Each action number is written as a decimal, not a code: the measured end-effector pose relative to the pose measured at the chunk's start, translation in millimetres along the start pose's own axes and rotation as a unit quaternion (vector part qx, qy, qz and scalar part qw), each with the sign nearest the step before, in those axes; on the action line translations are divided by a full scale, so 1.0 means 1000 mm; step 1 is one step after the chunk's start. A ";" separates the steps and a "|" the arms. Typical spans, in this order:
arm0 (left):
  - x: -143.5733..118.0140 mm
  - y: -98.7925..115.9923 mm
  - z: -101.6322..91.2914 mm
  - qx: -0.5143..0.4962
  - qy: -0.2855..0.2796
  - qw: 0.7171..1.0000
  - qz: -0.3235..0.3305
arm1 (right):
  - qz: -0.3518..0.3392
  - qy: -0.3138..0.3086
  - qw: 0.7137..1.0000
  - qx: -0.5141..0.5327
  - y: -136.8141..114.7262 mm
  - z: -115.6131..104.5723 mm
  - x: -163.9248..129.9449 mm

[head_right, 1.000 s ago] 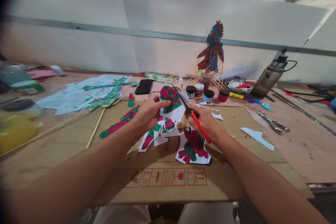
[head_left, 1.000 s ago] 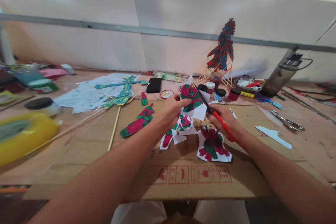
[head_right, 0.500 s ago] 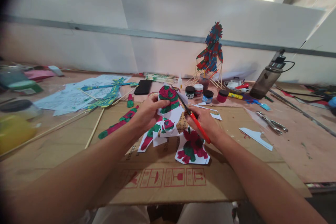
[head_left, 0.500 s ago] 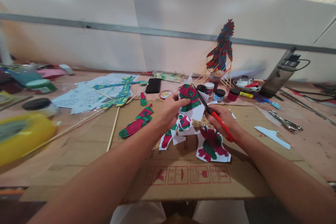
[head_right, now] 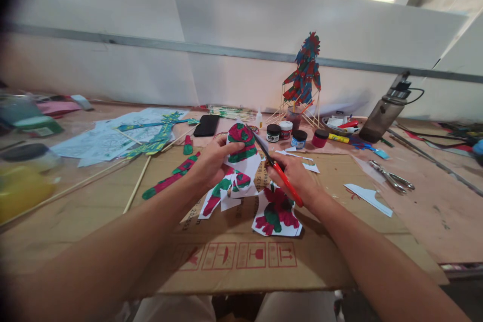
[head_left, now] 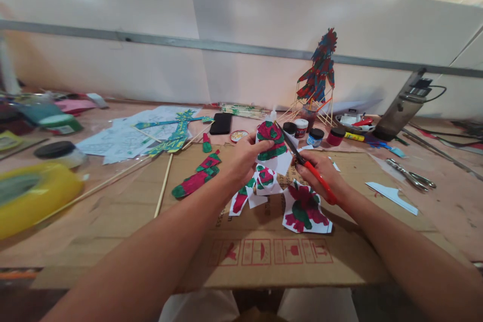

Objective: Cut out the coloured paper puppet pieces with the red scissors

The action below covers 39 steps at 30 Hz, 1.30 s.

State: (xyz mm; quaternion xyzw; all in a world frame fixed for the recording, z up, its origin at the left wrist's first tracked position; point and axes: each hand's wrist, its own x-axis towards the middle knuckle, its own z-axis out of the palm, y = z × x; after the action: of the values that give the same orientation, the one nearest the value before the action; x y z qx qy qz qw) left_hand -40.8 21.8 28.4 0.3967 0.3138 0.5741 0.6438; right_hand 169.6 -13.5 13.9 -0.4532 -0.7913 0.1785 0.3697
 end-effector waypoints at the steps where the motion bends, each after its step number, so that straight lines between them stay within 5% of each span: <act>1: 0.000 0.000 0.000 -0.002 0.000 1.000 -0.001 | 0.003 -0.003 1.000 0.003 0.000 0.000 0.000; 10: -0.002 0.001 0.002 0.022 -0.016 1.000 0.009 | 0.052 -0.051 0.997 0.037 -0.004 -0.001 -0.004; 39: -0.003 -0.001 0.002 0.019 -0.007 1.000 -0.015 | 0.063 -0.037 0.996 0.052 -0.005 0.001 -0.007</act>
State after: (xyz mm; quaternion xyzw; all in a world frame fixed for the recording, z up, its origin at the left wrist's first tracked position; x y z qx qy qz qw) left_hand -39.2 18.6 28.5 0.4079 0.3266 0.5553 0.6470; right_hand 167.6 -21.7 13.3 -0.4756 -0.7636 0.2592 0.3515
